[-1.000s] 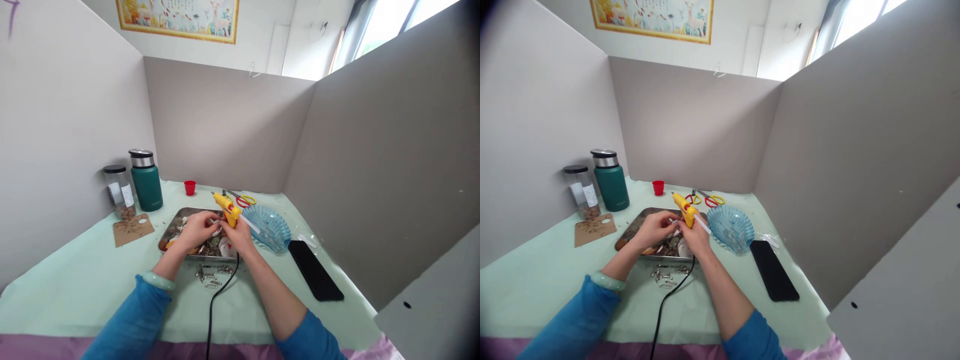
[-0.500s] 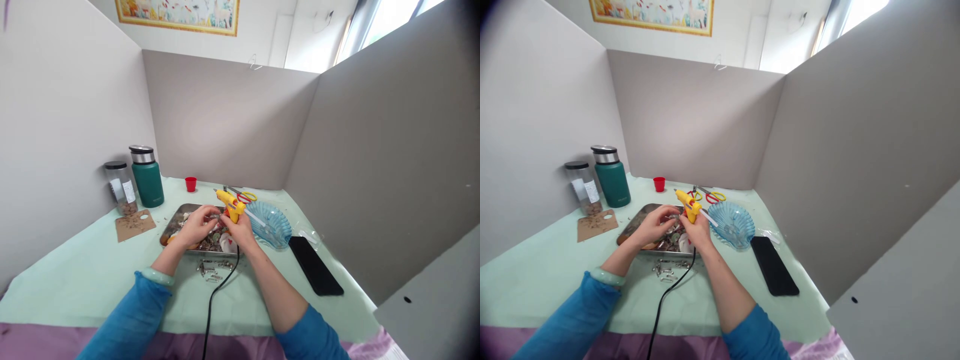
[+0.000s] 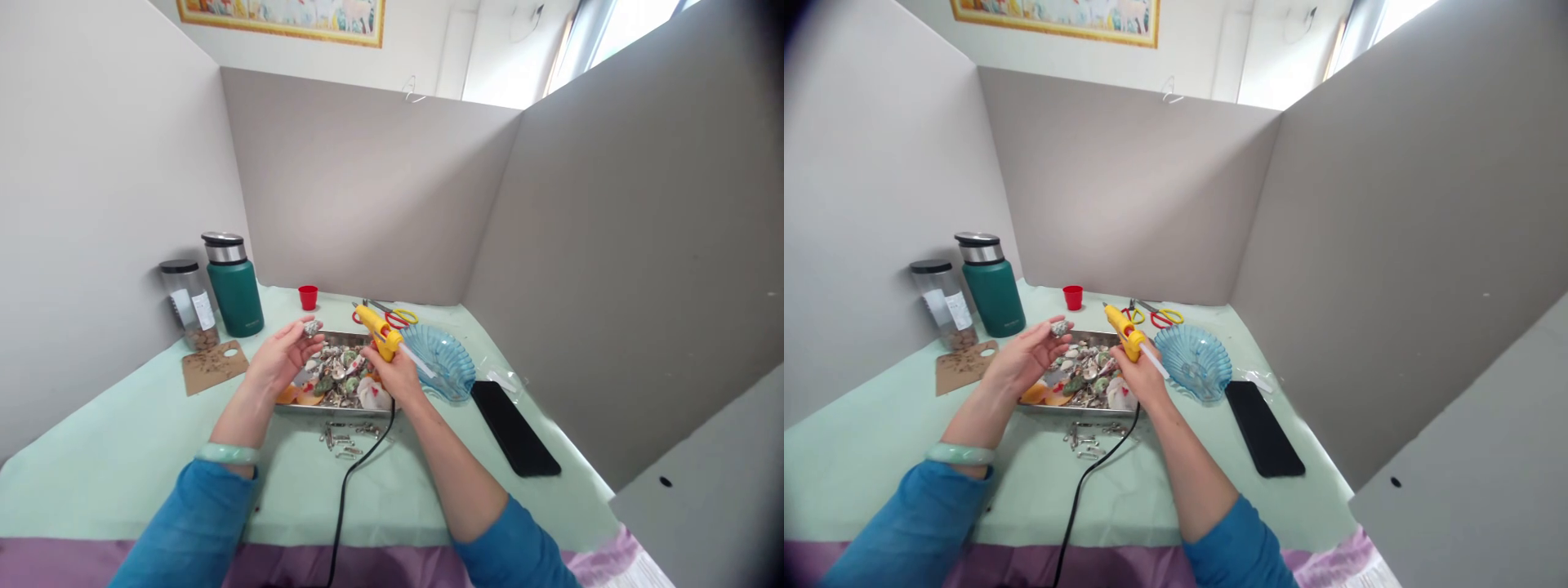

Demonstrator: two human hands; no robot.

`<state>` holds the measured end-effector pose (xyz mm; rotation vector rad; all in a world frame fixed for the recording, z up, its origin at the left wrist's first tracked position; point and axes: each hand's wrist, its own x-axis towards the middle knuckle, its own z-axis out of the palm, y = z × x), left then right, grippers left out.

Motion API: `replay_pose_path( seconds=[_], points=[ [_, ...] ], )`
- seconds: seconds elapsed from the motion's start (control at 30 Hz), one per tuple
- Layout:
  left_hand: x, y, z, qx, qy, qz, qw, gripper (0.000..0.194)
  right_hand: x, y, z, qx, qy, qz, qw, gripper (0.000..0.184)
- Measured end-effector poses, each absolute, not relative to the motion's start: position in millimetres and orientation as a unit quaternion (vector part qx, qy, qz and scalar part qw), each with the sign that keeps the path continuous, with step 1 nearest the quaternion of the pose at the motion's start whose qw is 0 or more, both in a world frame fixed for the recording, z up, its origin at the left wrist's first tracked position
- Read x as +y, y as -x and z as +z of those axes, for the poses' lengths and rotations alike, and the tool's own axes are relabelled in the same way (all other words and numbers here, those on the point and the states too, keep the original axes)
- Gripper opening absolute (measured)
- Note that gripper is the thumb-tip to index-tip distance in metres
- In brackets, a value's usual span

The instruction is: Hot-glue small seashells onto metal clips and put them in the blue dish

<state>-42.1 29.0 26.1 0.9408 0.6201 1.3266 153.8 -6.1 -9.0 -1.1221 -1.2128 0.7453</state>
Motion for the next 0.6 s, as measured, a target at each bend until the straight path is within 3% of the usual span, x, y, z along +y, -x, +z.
replay_pose_path(
  seconds=[0.3,0.43,0.6],
  points=[
    [25,58,26,0.274,-0.305,0.604,0.684,0.046,15,-126,-12,-0.599,0.505,0.340,0.520,0.021],
    [24,60,26,0.266,-0.310,0.606,0.683,0.046,19,-107,-7,-0.633,0.528,0.310,0.473,0.021],
    [22,64,28,0.253,-0.338,0.624,0.658,0.035,17,-109,0,-0.571,0.500,0.358,0.543,0.019]
  ],
)
